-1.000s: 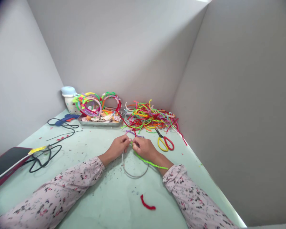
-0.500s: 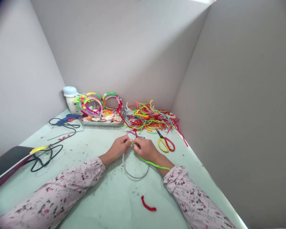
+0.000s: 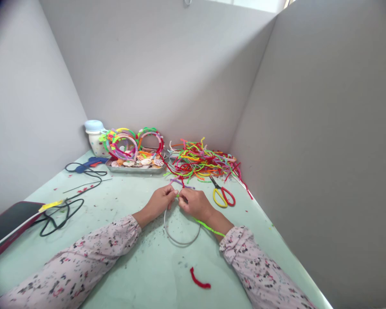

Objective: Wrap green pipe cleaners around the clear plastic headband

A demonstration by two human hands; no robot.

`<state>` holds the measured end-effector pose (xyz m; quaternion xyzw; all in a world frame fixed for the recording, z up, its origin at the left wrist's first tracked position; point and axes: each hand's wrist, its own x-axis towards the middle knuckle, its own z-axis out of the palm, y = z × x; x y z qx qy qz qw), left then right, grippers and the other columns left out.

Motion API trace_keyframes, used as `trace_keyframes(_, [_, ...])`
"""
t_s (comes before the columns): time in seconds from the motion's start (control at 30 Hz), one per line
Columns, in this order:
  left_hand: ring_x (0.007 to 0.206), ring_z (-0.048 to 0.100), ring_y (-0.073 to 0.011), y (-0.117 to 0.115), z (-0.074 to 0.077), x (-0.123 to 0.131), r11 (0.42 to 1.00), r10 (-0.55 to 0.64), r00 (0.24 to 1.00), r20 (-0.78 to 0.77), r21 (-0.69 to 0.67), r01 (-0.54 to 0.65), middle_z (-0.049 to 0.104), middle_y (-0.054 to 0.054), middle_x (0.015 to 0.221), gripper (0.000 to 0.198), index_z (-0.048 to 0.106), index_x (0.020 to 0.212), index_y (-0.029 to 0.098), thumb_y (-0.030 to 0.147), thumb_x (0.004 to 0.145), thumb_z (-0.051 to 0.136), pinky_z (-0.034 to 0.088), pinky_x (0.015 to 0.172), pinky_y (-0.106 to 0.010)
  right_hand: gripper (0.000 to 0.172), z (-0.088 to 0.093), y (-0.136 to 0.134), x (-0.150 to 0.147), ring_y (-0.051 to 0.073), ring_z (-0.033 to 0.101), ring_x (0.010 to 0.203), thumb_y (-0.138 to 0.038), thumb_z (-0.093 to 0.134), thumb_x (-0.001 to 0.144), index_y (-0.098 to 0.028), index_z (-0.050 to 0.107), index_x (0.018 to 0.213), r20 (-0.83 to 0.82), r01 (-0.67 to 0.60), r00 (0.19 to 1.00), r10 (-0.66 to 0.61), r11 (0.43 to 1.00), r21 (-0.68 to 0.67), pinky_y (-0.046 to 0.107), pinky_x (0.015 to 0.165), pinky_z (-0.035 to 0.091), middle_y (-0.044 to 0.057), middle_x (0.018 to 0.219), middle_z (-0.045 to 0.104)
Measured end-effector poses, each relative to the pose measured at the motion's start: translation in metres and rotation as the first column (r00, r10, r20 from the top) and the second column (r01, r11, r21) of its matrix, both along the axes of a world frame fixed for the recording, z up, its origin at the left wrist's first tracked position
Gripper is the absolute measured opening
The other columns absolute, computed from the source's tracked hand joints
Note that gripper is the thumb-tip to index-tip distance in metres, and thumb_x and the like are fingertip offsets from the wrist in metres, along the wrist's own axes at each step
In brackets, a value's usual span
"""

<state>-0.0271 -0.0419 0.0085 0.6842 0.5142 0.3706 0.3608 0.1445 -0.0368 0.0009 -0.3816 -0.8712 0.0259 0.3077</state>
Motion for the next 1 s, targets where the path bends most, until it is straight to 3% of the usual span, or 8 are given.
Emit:
trace_keyframes(0.17, [0.05,0.044,-0.0106,-0.0004,0.0,0.0,1.0,-0.007,1.0,0.009,0.013,0.007,0.047,0.005,0.047,0.027,0.048,0.065,0.018,0.037,0.083,0.044,0.033,0.055,-0.022,0.008,0.0016,-0.0012,0.0021,0.013,0.052,0.065,-0.018,0.051,0.082,-0.018,0.059,0.083,0.0,-0.051,0.999,0.051,0.999,0.004,0.022,0.063,0.038,0.002,0.073,0.061])
trace_keyframes(0.8, [0.047,0.045,-0.0104,-0.0008,0.0017,0.0009,1.0,0.007,1.0,0.022,-0.014,-0.007,0.047,0.005,0.045,0.026,0.047,0.065,0.018,0.038,0.082,0.045,0.033,0.053,-0.022,0.012,-0.0002,-0.0006,-0.0019,0.012,0.05,0.061,-0.019,0.05,0.083,-0.019,0.056,0.073,0.039,0.02,0.999,-0.022,0.999,0.049,0.022,0.06,0.035,0.001,0.067,0.058])
trace_keyframes(1.0, [0.049,0.045,-0.0108,-0.0002,-0.0001,0.0003,1.0,-0.001,1.0,0.0,0.008,0.001,0.048,0.005,0.047,0.028,0.048,0.065,0.018,0.038,0.083,0.043,0.033,0.053,-0.022,0.009,0.0033,-0.0025,0.0012,0.013,0.053,0.067,-0.017,0.05,0.082,-0.019,0.058,0.082,0.006,-0.058,0.998,0.057,0.998,0.018,0.023,0.064,0.038,0.002,0.073,0.06])
